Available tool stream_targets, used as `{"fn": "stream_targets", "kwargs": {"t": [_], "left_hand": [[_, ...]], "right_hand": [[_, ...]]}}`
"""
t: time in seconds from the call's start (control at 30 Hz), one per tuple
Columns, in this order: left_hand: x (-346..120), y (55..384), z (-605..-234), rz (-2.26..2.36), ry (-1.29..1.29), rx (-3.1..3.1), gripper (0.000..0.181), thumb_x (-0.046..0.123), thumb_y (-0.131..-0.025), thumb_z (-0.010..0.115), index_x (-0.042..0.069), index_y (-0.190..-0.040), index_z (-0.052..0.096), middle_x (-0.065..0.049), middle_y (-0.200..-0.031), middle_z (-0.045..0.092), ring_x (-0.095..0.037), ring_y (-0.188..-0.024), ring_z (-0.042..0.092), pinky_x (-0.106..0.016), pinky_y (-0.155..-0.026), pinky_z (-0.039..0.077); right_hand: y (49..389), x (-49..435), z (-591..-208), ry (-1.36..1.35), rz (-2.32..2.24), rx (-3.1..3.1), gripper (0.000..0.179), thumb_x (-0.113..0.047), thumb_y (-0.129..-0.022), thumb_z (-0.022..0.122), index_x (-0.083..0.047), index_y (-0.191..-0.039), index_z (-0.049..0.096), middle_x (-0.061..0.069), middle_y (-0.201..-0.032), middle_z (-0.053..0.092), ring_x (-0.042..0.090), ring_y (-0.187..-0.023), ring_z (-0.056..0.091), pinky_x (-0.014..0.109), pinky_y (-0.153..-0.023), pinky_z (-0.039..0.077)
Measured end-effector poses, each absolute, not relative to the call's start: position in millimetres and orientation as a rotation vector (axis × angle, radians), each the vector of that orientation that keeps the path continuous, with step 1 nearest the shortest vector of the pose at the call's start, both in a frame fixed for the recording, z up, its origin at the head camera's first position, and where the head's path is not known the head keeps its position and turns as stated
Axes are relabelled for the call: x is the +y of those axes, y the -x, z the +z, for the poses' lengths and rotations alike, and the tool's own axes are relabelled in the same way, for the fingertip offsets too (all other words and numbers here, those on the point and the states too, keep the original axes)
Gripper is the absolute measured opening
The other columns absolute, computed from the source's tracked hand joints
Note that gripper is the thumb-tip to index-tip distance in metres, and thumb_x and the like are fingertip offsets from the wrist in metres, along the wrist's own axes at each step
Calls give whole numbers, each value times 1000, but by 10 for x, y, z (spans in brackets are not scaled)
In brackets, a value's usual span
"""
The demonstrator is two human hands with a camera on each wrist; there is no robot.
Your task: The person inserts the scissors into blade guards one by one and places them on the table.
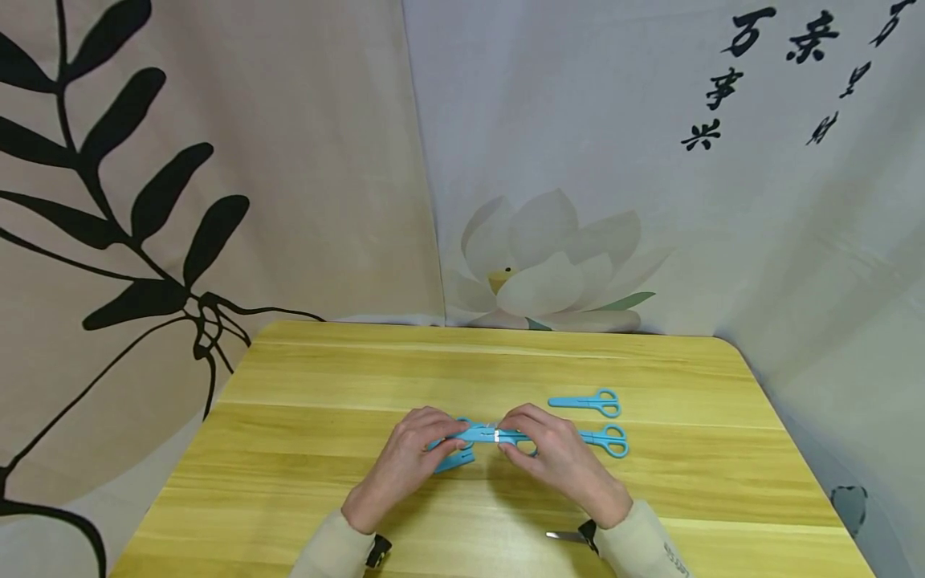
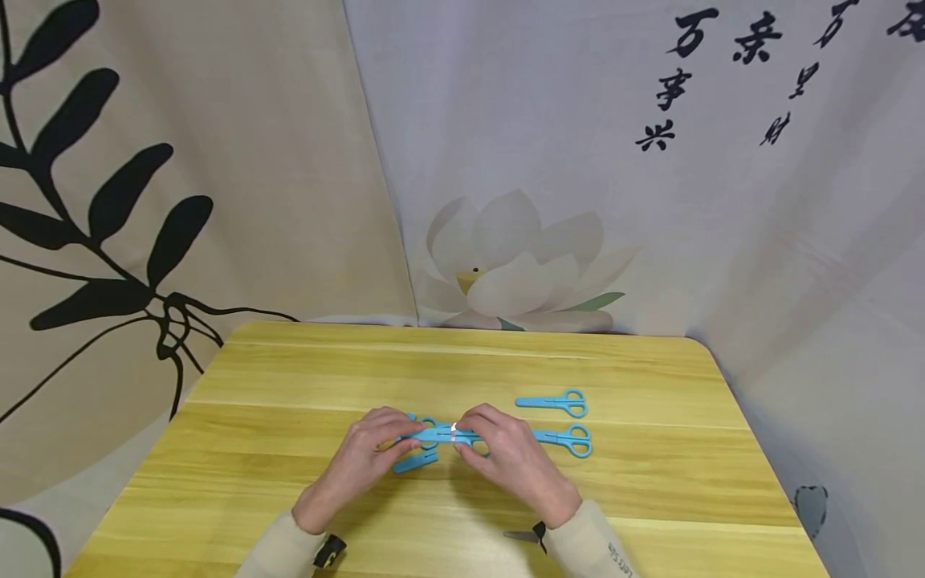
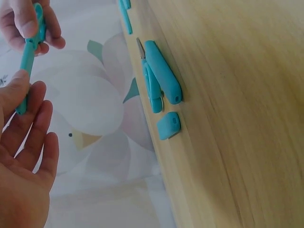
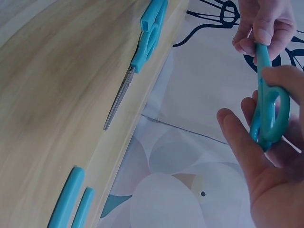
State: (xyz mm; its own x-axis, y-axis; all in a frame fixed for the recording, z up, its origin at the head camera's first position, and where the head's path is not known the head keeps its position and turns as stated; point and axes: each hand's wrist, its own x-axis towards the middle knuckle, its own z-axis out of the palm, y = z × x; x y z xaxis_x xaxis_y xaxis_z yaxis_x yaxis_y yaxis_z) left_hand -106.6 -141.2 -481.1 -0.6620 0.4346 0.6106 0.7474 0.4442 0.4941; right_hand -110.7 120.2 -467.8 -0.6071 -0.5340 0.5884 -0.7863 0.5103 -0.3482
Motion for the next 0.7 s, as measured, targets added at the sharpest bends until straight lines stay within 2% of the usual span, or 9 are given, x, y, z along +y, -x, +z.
{"fn": "stream_targets", "kwargs": {"t": [0.7], "left_hand": [[-1399, 1056, -4814, -1062, 1003, -2321, 26, 6, -82, 86, 6, -108, 81, 1, -102, 78, -15, -96, 70, -42, -87, 58]], "right_hand": [[1092, 1169, -4654, -1077, 832, -2367, 25, -12, -82, 89, -9, -102, 74, -1, -104, 71, 12, -88, 71, 26, -74, 60]]}}
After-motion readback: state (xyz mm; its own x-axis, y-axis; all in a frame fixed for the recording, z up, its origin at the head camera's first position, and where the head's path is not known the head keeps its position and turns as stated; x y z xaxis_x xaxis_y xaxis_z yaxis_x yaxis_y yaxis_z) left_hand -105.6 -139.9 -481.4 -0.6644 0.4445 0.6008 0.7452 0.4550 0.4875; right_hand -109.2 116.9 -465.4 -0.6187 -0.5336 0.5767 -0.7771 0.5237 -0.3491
